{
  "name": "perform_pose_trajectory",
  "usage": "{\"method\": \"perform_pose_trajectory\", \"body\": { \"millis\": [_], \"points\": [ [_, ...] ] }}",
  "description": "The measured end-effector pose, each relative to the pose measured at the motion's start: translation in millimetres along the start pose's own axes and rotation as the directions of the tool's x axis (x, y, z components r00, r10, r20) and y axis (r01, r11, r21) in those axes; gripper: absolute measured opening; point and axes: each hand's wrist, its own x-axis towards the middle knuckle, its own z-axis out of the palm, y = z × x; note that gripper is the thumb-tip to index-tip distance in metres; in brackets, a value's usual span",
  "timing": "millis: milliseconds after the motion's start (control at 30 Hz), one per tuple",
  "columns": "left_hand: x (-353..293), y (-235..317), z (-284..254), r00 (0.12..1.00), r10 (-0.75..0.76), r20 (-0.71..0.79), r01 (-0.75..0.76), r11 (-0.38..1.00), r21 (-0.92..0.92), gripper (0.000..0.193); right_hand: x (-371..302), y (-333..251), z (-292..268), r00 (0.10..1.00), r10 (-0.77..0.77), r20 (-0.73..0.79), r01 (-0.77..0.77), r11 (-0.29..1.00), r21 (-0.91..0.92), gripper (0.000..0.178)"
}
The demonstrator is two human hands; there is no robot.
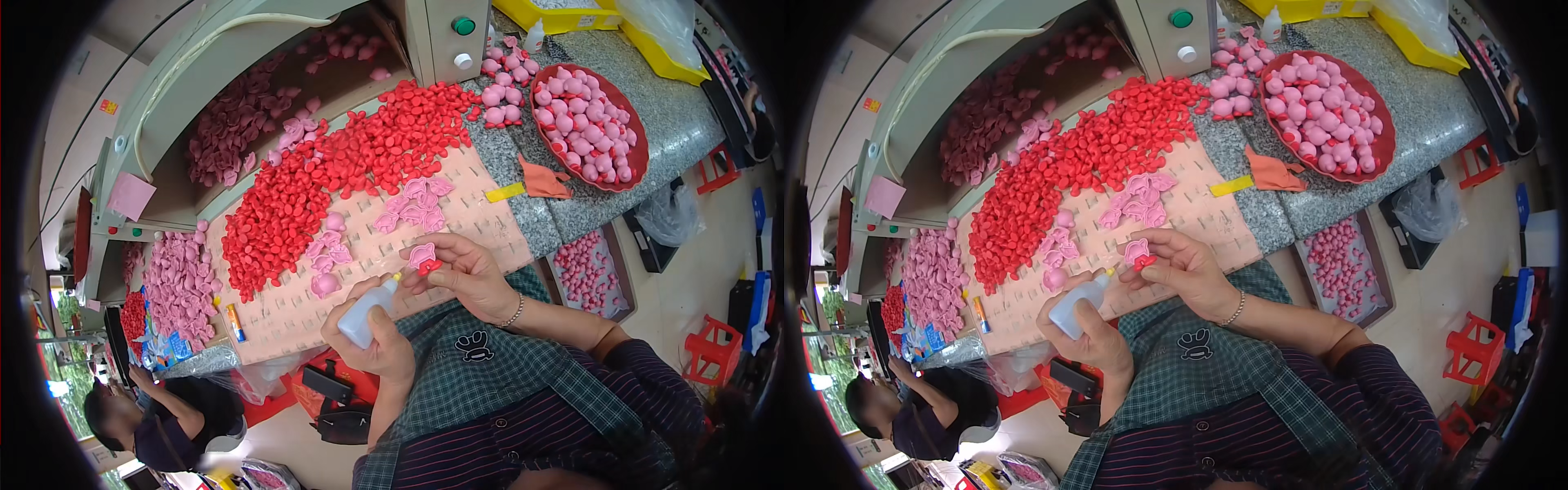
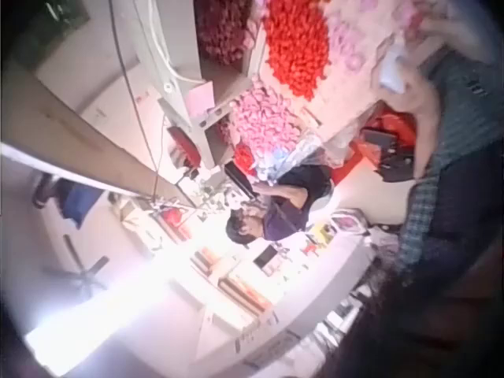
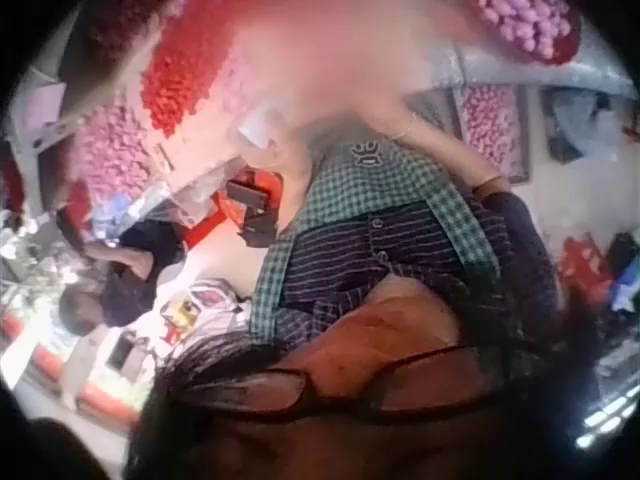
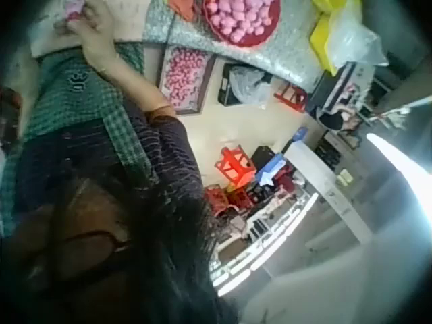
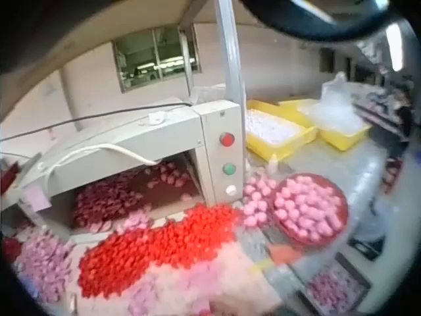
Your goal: Assembling small pink plastic toy components at a factory workbench.
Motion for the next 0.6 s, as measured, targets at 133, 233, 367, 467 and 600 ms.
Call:
{"method": "perform_pose_trajectory", "body": {
  "millis": [133, 233, 367, 467, 600],
  "points": [
    [0.7, 0.2, 1.1, 1.000, 0.008, -0.008, -0.008, 1.000, -0.005, 0.023, 0.2, -0.4, 0.7, 1.000, 0.010, -0.004, -0.010, 1.000, 0.012, 0.044],
    [1.0, 1.3, 0.7, 1.000, 0.023, -0.005, -0.023, 1.000, 0.011, 0.024, 0.3, -0.9, 2.1, 1.000, 0.008, -0.008, -0.008, 1.000, 0.016, 0.044],
    [1.0, 1.0, 0.8, 0.998, 0.057, 0.014, -0.057, 0.998, 0.011, 0.026, 0.8, -1.6, 1.9, 1.000, 0.002, -0.006, -0.002, 1.000, 0.004, 0.043],
    [1.3, 1.2, 1.2, 0.997, 0.070, 0.012, -0.070, 0.997, 0.016, 0.026, 0.9, -1.5, 1.9, 1.000, -0.007, -0.001, 0.007, 1.000, -0.008, 0.043],
    [1.7, 3.1, 1.1, 0.996, 0.079, 0.039, -0.080, 0.997, 0.024, 0.025, 0.9, -2.6, 1.6, 1.000, -0.008, -0.003, 0.008, 1.000, -0.021, 0.043]
  ]
}}
